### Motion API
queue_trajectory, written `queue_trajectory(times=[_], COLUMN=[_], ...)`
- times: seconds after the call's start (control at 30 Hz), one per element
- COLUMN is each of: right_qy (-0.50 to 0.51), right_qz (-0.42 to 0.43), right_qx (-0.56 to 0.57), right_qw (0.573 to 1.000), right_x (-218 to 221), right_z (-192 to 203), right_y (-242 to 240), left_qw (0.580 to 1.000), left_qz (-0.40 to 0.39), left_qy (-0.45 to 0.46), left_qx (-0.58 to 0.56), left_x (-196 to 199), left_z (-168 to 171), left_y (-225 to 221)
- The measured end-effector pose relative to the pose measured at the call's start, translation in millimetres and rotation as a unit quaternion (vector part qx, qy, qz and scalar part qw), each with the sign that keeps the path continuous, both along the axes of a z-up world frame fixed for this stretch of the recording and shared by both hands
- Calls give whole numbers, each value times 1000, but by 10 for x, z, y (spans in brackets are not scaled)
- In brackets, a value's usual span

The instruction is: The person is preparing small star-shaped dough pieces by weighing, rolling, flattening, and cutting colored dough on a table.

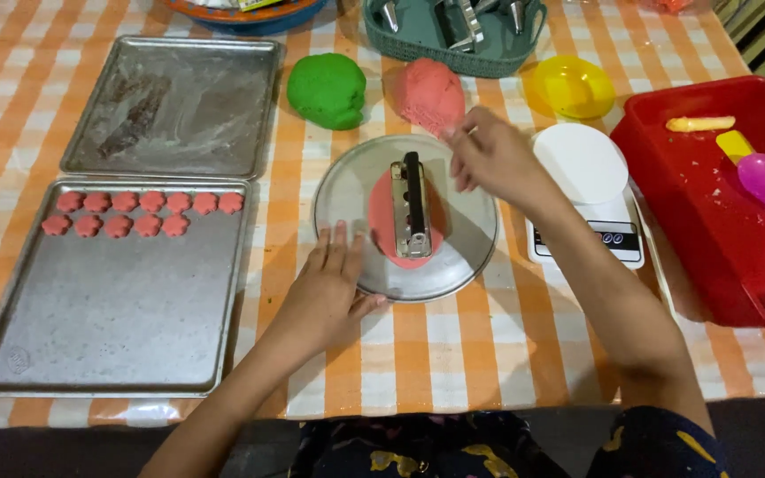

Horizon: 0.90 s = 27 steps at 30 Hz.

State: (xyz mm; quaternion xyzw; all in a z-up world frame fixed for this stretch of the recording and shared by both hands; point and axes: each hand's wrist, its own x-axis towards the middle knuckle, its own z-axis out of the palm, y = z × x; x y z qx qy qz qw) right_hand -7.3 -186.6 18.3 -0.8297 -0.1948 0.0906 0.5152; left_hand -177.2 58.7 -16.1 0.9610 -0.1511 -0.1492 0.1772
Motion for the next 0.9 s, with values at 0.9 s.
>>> queue_trajectory(times=[0.9], right_qy=[-180], right_qz=[-151], right_qx=[-90], right_qw=[968], right_x=[493], right_z=[-818], right_y=[378], left_qw=[912], left_qz=[-27], left_qy=[-410], left_qx=[11], left_x=[1290], left_z=[-77], left_y=[-1134])
